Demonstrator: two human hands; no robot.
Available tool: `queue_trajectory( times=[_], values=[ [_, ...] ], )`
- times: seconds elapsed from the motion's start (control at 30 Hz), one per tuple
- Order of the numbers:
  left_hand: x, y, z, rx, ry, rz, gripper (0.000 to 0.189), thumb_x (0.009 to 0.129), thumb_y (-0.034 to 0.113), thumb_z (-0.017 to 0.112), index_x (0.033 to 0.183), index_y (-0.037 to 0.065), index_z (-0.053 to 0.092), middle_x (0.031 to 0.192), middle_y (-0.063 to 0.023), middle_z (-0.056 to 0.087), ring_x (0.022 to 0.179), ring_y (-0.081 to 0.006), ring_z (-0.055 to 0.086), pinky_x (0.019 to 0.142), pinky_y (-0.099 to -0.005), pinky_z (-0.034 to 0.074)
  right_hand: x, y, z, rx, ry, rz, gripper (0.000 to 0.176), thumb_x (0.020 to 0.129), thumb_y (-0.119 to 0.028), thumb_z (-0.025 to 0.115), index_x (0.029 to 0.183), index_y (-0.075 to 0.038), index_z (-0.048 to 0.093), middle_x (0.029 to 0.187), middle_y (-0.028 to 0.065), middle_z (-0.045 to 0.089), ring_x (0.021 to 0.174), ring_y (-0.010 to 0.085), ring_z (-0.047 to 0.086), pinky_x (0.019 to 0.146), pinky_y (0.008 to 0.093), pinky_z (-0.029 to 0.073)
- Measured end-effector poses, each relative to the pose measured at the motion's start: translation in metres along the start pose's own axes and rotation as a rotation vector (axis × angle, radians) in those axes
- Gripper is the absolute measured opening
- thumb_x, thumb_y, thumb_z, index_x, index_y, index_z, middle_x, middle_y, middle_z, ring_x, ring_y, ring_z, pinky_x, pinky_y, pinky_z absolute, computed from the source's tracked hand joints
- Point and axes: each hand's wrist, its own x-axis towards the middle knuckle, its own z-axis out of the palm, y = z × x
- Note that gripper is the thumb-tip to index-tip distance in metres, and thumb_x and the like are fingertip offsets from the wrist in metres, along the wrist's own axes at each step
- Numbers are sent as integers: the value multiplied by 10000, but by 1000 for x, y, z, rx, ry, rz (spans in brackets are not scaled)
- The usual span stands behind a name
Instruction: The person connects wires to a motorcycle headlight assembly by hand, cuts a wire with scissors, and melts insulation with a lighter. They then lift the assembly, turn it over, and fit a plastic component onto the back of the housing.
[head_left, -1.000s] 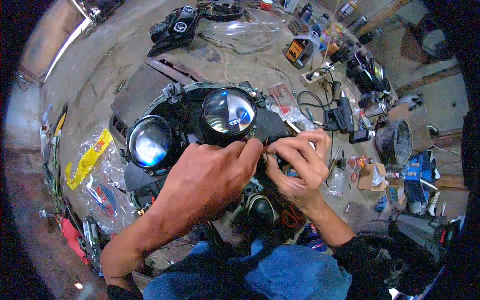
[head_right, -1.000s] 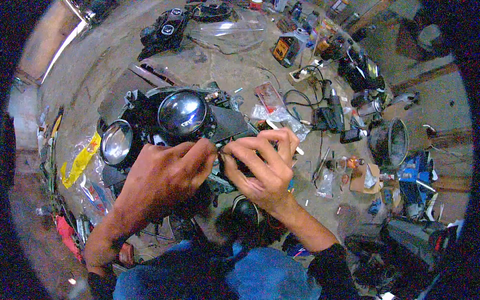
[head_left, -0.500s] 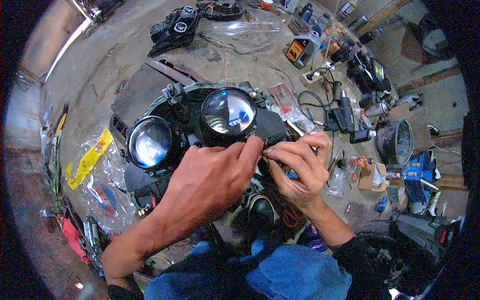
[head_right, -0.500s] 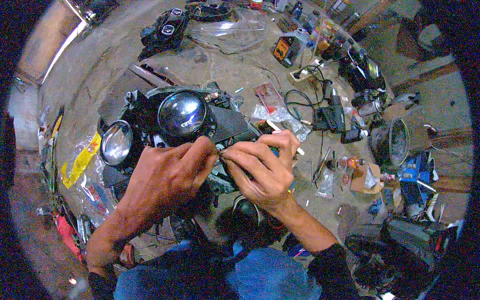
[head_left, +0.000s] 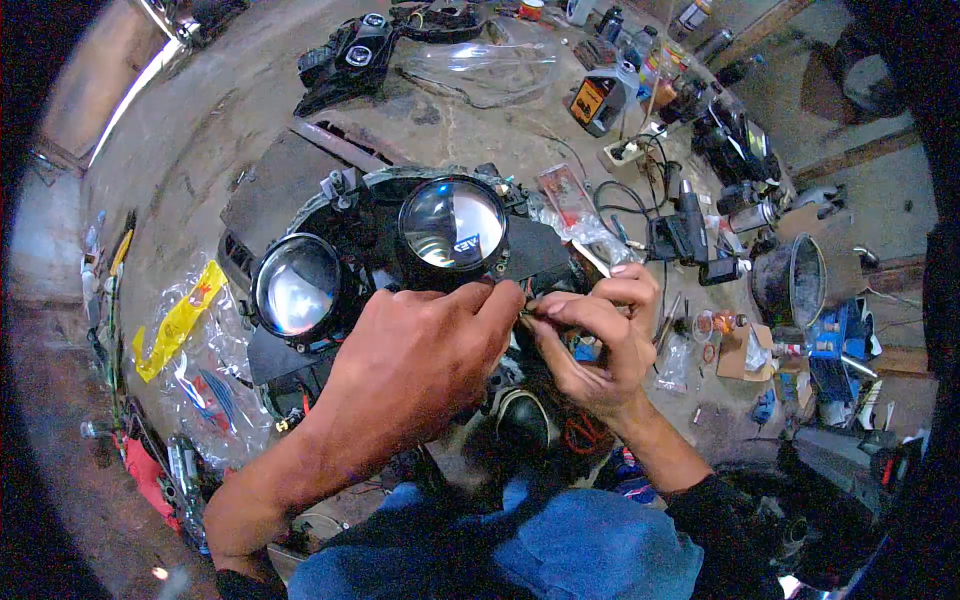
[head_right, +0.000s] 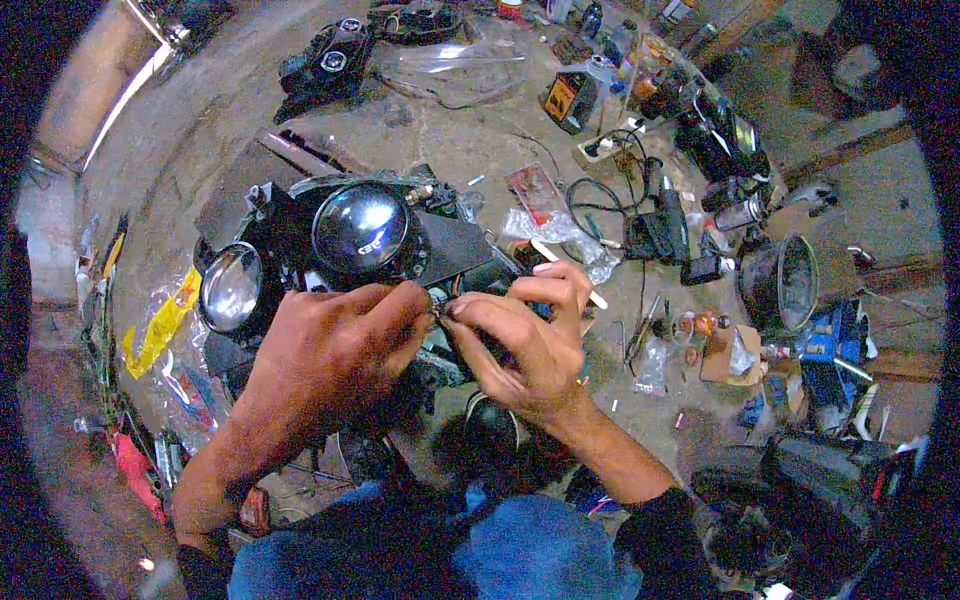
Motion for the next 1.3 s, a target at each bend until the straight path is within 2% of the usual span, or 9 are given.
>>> queue_trajectory(
  times=[0.2,0.3,0.6,0.7,0.93,1.0,1.1,1.2,1.3],
  values=[
    [0,3,5,25,25,-42,116,941,144,630,1010,79,563,824,-97,687,704,-318,747,557,-436,581,-3,-2,2,-15,26,10,516,747,-18,924,1133,-135,603,950,-26,803,937,183,560,990,460,395],
    [-1,2,9,21,62,-29,126,937,167,686,1001,92,608,792,-94,691,680,-309,730,551,-438,572,-8,-2,9,5,100,64,442,724,-83,946,1080,-161,697,972,-71,780,931,185,579,931,449,420],
    [-2,-2,6,-101,77,-89,154,910,164,732,1035,111,659,816,-115,725,721,-342,739,588,-459,582,-6,3,9,73,133,128,400,703,-59,946,1033,-157,743,928,-46,717,893,208,529,907,443,432],
    [-2,-3,9,-93,115,-67,137,951,188,699,995,89,615,755,-111,706,683,-323,732,567,-450,572,-2,2,5,64,58,83,469,768,-3,893,1127,-122,615,946,-33,794,905,194,488,947,424,389],
    [-1,-2,10,-45,136,-6,157,978,192,668,989,72,569,741,-101,683,655,-315,722,539,-445,556,-1,2,3,29,25,20,486,770,-21,910,1121,-132,593,930,-40,805,910,188,491,956,434,382],
    [0,1,9,-64,106,-73,139,951,171,706,980,90,597,770,-111,700,674,-337,723,554,-459,562,-1,3,4,35,31,20,491,769,-23,913,1120,-136,589,925,-40,808,913,186,496,961,437,378],
    [-1,1,9,-73,93,-99,138,938,158,725,980,100,606,789,-116,709,684,-343,724,558,-459,565,-5,5,9,78,110,51,417,702,-75,951,1043,-159,725,999,-83,779,882,185,543,922,443,435],
    [-2,0,11,-82,112,-90,137,933,155,727,978,102,610,793,-116,709,686,-341,726,559,-451,566,-2,4,5,57,33,35,489,769,-23,913,1118,-137,589,922,-31,809,916,184,515,973,449,375],
    [0,1,8,-108,122,-84,132,918,155,734,971,109,623,790,-112,709,692,-342,729,564,-451,568,-5,5,5,39,22,39,502,759,-31,920,1119,-140,589,929,-41,808,913,182,523,991,454,374]
  ],
)
